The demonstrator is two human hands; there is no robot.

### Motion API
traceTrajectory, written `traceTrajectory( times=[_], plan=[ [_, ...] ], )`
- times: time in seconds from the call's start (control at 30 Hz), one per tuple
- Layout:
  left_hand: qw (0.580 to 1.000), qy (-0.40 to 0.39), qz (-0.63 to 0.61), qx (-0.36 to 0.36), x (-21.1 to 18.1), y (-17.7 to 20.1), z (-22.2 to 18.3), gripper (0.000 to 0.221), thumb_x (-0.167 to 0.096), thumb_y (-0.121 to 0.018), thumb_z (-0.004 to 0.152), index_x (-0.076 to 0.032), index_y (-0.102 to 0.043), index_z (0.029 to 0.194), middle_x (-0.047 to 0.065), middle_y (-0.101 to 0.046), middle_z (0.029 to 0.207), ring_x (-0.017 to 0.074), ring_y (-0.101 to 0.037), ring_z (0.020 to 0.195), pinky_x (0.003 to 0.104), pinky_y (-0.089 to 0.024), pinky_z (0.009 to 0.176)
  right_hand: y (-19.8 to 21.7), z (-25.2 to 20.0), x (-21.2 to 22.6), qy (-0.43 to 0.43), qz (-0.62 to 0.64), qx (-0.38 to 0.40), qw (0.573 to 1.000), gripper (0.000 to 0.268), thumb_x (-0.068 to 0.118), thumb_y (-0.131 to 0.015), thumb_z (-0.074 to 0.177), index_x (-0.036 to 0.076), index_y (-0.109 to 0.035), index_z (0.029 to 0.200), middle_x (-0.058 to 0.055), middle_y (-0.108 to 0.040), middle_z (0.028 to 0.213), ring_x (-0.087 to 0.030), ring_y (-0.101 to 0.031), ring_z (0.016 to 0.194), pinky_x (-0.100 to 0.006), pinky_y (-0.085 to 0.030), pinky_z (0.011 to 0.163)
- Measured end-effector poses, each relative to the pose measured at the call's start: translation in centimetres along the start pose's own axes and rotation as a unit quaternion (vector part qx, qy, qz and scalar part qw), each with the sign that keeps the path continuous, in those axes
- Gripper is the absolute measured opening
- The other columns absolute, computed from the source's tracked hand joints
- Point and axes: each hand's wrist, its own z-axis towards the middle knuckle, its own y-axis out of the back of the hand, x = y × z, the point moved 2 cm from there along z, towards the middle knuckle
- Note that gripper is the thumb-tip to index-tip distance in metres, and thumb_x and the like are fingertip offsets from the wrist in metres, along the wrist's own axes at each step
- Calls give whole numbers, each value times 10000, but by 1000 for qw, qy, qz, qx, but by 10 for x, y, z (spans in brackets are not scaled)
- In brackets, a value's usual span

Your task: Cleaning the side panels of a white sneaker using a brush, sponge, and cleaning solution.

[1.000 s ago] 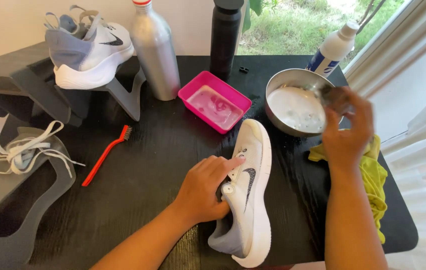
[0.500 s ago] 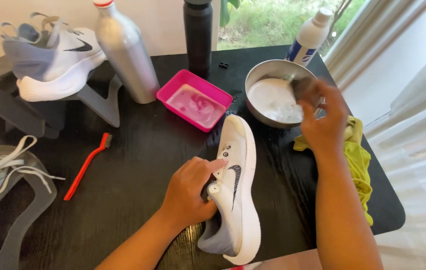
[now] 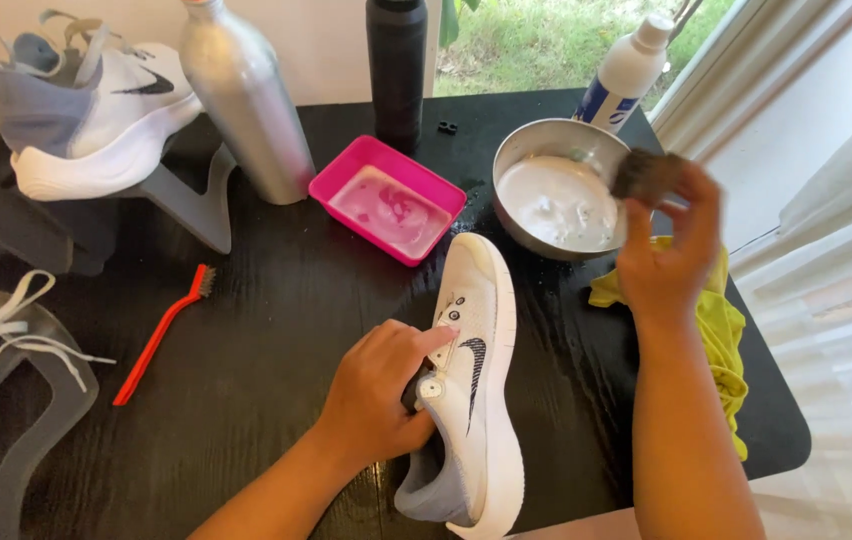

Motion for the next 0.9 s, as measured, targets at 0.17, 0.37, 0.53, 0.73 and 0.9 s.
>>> traceTrajectory(
  times=[0.17, 0.37, 0.53, 0.73, 0.9],
  plan=[
    [1000, -5, -1, 2, -1, 1, 2, 506, -163, -601, 785, -77, -623, 1282, 59, -628, 895, 256, -566, 784, 391, -480, 675, -3, -1, 0, 3, -64, -1, 998, 323, -86, -656, 992, -35, -535, 1288, -172, -570, 1194, -322, -590, 1093, -414, -535, 871],
    [1000, -11, 1, -2, -3, 1, 2, 501, -177, -583, 788, -62, -625, 1274, 71, -632, 904, 272, -569, 799, 401, -481, 689, -6, 0, -2, -2, -117, 106, 987, 426, -112, -737, 933, -26, -597, 1327, -189, -614, 1208, -358, -584, 1103, -469, -476, 949],
    [1000, -5, 2, -1, -1, 0, 2, 532, -137, -589, 743, -74, -626, 1270, 53, -624, 884, 252, -562, 782, 382, -479, 672, -5, -10, -23, -7, 25, -34, 999, 505, -150, -576, 989, 20, -430, 1441, -181, -512, 1264, -300, -560, 1043, -396, -537, 867],
    [1000, -10, 5, -4, -3, 1, 3, 502, -148, -587, 783, -78, -626, 1279, 46, -613, 869, 244, -549, 764, 372, -471, 667, -6, -1, 6, -12, -74, 48, 996, 372, -57, -686, 971, -4, -587, 1326, -162, -571, 1209, -329, -576, 1107, -441, -495, 910],
    [1000, -11, 4, 2, -4, 2, 0, 501, -189, -574, 785, -72, -625, 1270, 51, -625, 882, 243, -561, 773, 379, -478, 660, -4, -9, -3, -25, -24, -7, 999, 473, -122, -672, 966, 48, -459, 1351, -141, -531, 1264, -306, -592, 1138, -415, -563, 889]
  ],
)
